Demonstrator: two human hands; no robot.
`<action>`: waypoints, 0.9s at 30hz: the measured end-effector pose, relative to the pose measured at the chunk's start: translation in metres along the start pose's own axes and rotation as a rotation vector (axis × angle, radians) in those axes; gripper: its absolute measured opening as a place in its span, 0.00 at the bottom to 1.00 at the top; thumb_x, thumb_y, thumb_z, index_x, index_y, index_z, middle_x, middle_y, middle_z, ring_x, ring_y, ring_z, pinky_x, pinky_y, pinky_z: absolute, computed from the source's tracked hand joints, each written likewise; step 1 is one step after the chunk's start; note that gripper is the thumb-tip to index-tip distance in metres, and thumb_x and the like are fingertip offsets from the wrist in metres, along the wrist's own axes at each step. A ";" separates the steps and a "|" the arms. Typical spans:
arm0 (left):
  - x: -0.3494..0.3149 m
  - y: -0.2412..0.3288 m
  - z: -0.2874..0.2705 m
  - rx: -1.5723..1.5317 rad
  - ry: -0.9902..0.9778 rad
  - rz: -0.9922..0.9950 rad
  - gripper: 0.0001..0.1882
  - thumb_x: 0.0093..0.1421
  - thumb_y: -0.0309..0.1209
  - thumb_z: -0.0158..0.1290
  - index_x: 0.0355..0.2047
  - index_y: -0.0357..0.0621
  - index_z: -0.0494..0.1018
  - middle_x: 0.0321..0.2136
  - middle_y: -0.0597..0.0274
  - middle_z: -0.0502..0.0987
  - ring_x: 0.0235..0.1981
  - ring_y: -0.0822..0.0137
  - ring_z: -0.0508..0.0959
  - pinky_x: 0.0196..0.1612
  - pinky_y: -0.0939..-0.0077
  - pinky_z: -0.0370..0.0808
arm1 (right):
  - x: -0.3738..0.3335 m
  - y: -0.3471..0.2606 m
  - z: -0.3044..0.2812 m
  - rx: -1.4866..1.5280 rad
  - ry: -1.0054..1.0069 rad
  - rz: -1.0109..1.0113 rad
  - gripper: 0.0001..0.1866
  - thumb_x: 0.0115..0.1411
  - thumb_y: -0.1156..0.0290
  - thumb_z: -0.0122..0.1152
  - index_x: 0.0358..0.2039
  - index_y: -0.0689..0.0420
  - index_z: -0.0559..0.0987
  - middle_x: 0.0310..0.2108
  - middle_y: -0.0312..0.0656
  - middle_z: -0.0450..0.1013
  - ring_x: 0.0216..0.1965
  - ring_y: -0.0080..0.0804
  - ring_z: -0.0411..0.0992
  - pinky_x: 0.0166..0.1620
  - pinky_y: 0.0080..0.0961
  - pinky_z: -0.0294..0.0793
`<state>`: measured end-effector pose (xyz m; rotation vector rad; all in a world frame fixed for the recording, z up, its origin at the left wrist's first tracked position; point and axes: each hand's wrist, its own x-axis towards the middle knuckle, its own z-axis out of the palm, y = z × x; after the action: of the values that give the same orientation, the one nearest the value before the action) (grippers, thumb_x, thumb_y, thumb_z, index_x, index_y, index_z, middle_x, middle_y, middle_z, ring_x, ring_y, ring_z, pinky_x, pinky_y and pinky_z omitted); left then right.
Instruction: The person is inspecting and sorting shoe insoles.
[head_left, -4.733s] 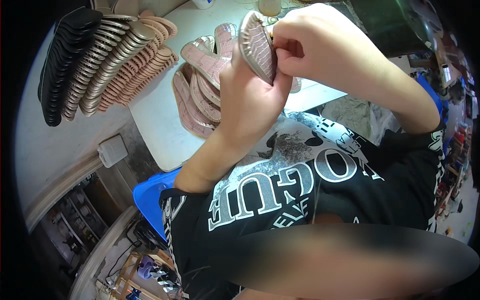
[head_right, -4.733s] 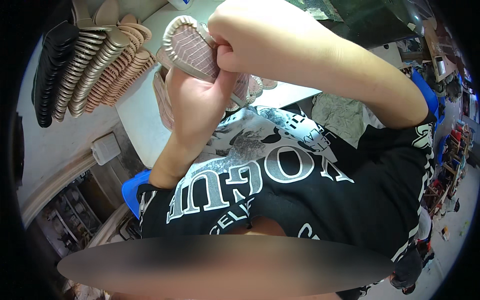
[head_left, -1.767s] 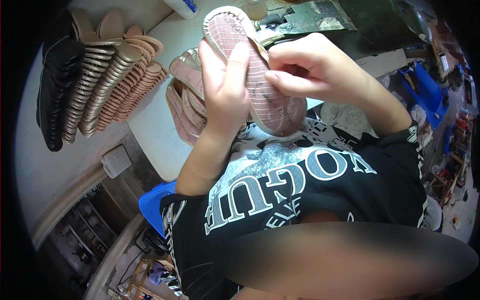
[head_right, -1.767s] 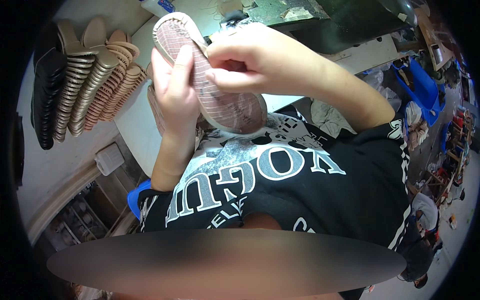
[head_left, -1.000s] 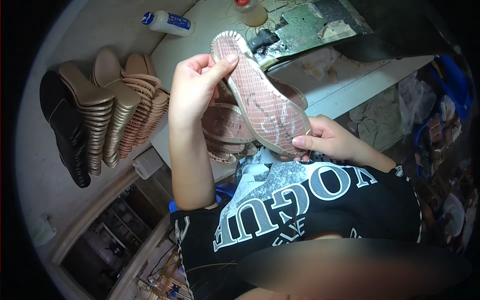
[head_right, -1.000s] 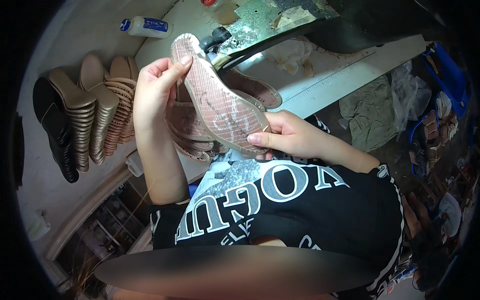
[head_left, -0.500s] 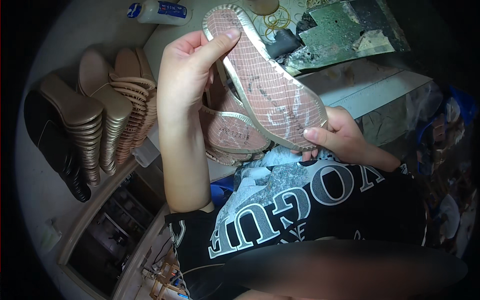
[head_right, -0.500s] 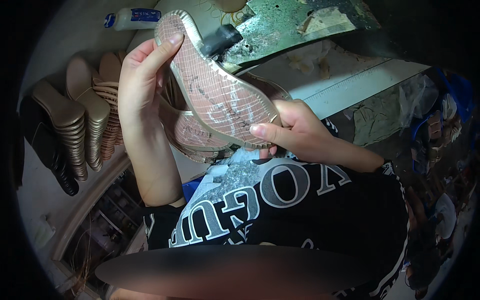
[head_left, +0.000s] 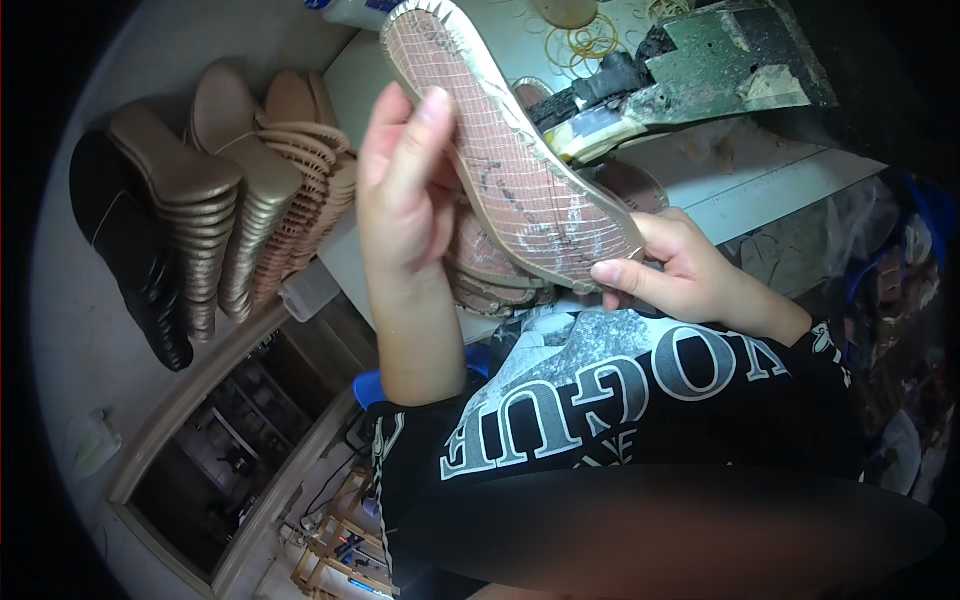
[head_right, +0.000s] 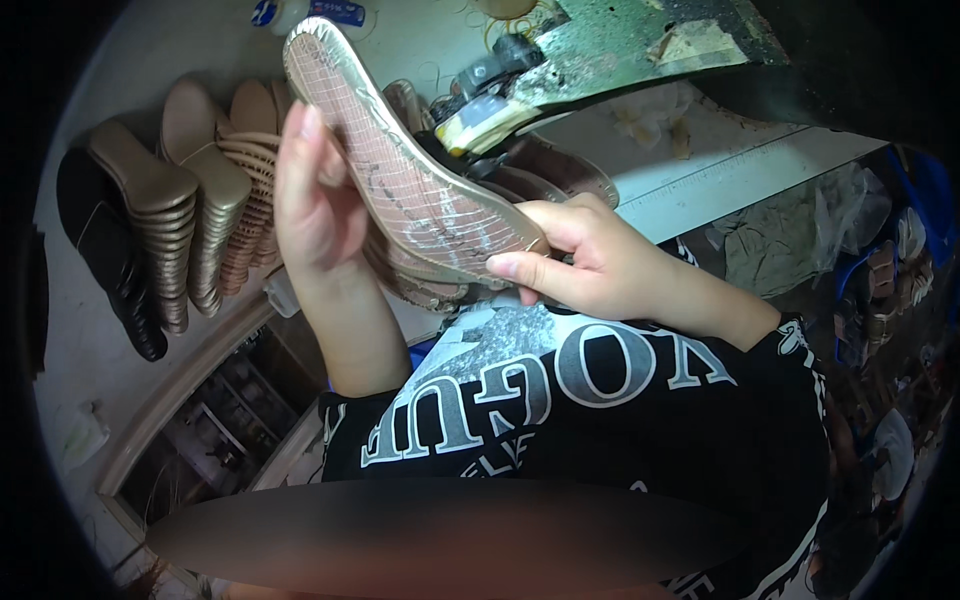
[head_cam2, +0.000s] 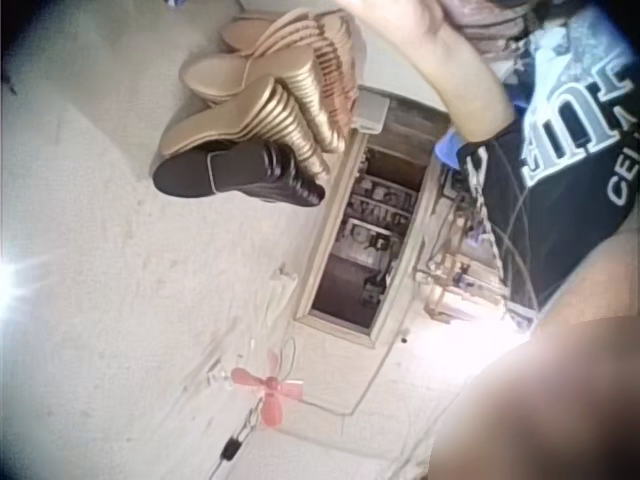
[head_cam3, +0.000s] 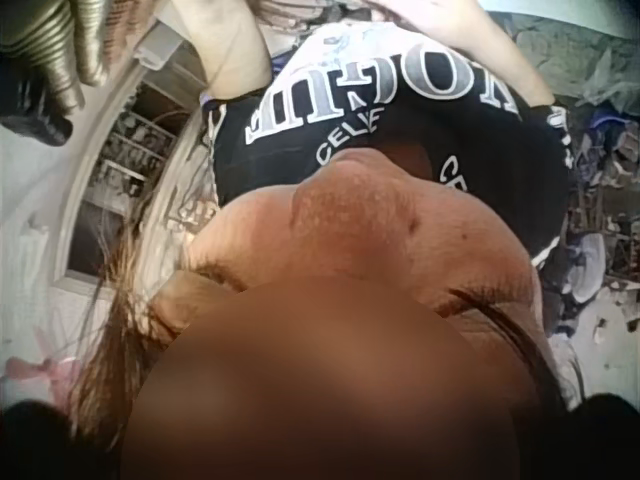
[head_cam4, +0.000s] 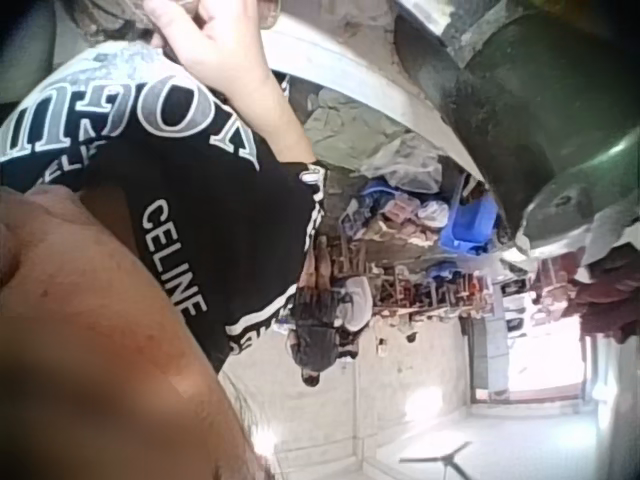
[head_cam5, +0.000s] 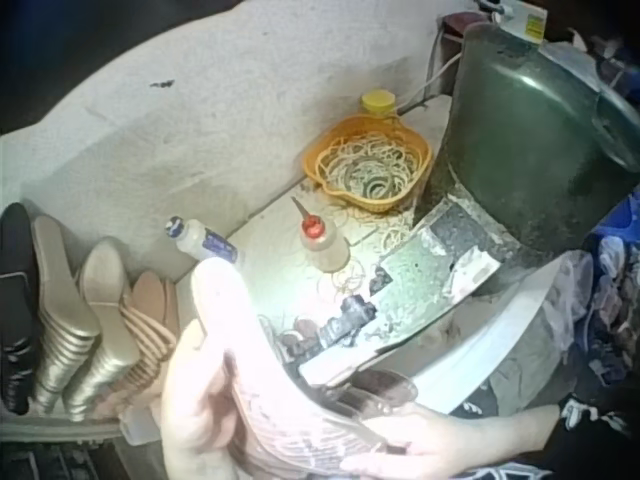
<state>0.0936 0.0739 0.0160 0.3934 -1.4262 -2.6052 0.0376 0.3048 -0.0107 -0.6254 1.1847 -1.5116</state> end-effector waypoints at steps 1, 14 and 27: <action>-0.008 -0.001 0.009 0.034 0.044 0.010 0.16 0.63 0.30 0.48 0.49 0.36 0.66 0.40 0.57 0.76 0.40 0.69 0.77 0.46 0.76 0.74 | -0.001 0.001 0.001 -0.032 0.009 -0.038 0.09 0.61 0.71 0.55 0.35 0.65 0.75 0.17 0.37 0.71 0.20 0.21 0.70 0.25 0.20 0.68; -0.057 -0.025 0.045 0.197 0.305 0.346 0.20 0.54 0.16 0.54 0.46 0.34 0.63 0.37 0.57 0.75 0.36 0.72 0.77 0.43 0.80 0.74 | -0.005 -0.006 0.006 -0.456 0.351 -0.423 0.13 0.50 0.71 0.66 0.33 0.60 0.73 0.28 0.35 0.71 0.32 0.24 0.70 0.35 0.21 0.69; -0.074 -0.037 0.054 0.470 0.315 0.434 0.18 0.56 0.19 0.54 0.45 0.35 0.63 0.36 0.59 0.75 0.35 0.74 0.76 0.41 0.81 0.72 | 0.017 -0.033 0.025 -1.214 0.411 -0.984 0.09 0.46 0.77 0.64 0.30 0.60 0.78 0.25 0.40 0.73 0.24 0.34 0.70 0.30 0.27 0.66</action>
<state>0.1484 0.1563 0.0243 0.4583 -1.7585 -1.7778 0.0401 0.2778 0.0246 -1.9848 2.3231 -1.5631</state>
